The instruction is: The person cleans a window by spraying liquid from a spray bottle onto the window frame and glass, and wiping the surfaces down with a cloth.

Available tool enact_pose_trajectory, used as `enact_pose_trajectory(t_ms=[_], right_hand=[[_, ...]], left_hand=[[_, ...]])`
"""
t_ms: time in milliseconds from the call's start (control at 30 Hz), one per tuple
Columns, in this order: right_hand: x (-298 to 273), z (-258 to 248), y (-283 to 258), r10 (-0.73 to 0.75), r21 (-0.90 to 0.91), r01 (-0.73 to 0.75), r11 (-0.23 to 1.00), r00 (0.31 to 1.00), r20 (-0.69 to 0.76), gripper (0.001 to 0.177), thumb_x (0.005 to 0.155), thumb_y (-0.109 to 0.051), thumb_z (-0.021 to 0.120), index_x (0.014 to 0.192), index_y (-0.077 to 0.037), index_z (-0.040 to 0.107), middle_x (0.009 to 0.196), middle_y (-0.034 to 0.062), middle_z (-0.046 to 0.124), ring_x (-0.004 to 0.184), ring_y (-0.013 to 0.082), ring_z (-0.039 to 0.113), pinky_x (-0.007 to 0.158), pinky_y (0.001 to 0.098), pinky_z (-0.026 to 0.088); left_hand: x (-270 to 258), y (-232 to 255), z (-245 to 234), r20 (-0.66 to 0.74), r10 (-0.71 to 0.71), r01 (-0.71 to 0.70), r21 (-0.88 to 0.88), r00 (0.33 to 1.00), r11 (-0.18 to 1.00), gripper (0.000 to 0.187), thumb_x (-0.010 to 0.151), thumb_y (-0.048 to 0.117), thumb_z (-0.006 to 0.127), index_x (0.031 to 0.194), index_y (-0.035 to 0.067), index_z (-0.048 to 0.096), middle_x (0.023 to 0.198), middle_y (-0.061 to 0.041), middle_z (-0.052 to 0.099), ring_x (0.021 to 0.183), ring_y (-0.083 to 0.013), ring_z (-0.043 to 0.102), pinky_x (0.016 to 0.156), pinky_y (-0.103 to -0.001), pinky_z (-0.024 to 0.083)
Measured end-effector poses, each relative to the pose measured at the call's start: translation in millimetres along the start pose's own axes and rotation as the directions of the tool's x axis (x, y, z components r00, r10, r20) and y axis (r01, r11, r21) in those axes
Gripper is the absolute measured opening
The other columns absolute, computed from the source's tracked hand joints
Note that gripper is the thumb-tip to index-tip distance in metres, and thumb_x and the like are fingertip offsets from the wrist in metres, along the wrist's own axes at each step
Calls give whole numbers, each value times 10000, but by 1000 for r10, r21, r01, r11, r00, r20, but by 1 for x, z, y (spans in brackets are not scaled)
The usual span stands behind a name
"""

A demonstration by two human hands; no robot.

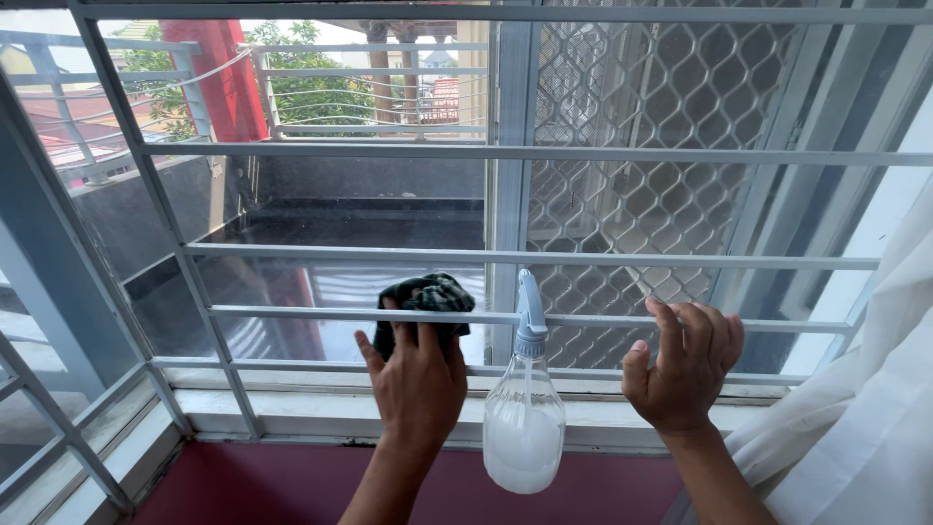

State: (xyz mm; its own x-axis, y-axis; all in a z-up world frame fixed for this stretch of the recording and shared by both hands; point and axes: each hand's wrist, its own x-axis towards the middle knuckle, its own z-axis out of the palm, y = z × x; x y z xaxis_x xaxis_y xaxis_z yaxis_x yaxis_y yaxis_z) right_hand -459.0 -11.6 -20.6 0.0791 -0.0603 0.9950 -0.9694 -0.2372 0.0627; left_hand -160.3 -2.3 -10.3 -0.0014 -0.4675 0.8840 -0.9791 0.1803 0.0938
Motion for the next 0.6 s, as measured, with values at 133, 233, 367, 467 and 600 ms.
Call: enact_pose_trajectory(t_ms=[133, 233, 367, 467, 600], right_hand=[[-1, -1, -2, 0, 26, 0, 1000, 1000, 0, 442, 941, -265, 499, 1310, -69, 644, 1215, 118, 554, 1280, 325, 499, 1250, 553, 198], [-1, -1, -2, 6, 9, -6, 1000, 1000, 11, 443, 938, -267, 495, 1307, -76, 647, 1213, 122, 552, 1278, 329, 496, 1251, 548, 201], [0, -2, -3, 1, -3, -1, 1000, 1000, 5, 442, 944, -271, 497, 1313, -77, 645, 1211, 123, 552, 1279, 333, 500, 1251, 550, 204], [0, -1, -4, 1, -1, -1, 1000, 1000, 1, 441, 944, -272, 497, 1313, -79, 640, 1212, 124, 552, 1279, 335, 501, 1252, 551, 207], [-1, -2, -3, 0, -7, 0, 1000, 1000, 6, 441, 938, -273, 502, 1313, -80, 631, 1211, 126, 548, 1278, 335, 497, 1246, 558, 211]], left_hand=[[6, -38, -10, 67, -98, 99, -20, 993, 995, 588, 984, 355, 529, 1438, -3, 420, 1468, -439, 363, 1213, -593, 579, 1067, -791, 133], [13, -61, -22, 233, -235, 248, -24, 943, 969, 659, 990, 415, 513, 1467, -17, 371, 1511, -424, 339, 1146, -549, 623, 1138, -788, 109], [19, -93, -32, 247, -344, 360, -22, 906, 933, 807, 926, 484, 551, 1513, -12, 302, 1552, -405, 290, 1061, -550, 651, 1162, -752, 106], [19, -121, -33, 203, -349, 348, 43, 915, 937, 771, 935, 476, 583, 1501, 13, 339, 1546, -383, 333, 1145, -551, 599, 1139, -747, 137], [9, -137, -25, 57, -319, 321, -17, 946, 947, 631, 920, 367, 681, 1419, 50, 461, 1383, -242, 594, 1355, -448, 535, 1125, -755, 223]])
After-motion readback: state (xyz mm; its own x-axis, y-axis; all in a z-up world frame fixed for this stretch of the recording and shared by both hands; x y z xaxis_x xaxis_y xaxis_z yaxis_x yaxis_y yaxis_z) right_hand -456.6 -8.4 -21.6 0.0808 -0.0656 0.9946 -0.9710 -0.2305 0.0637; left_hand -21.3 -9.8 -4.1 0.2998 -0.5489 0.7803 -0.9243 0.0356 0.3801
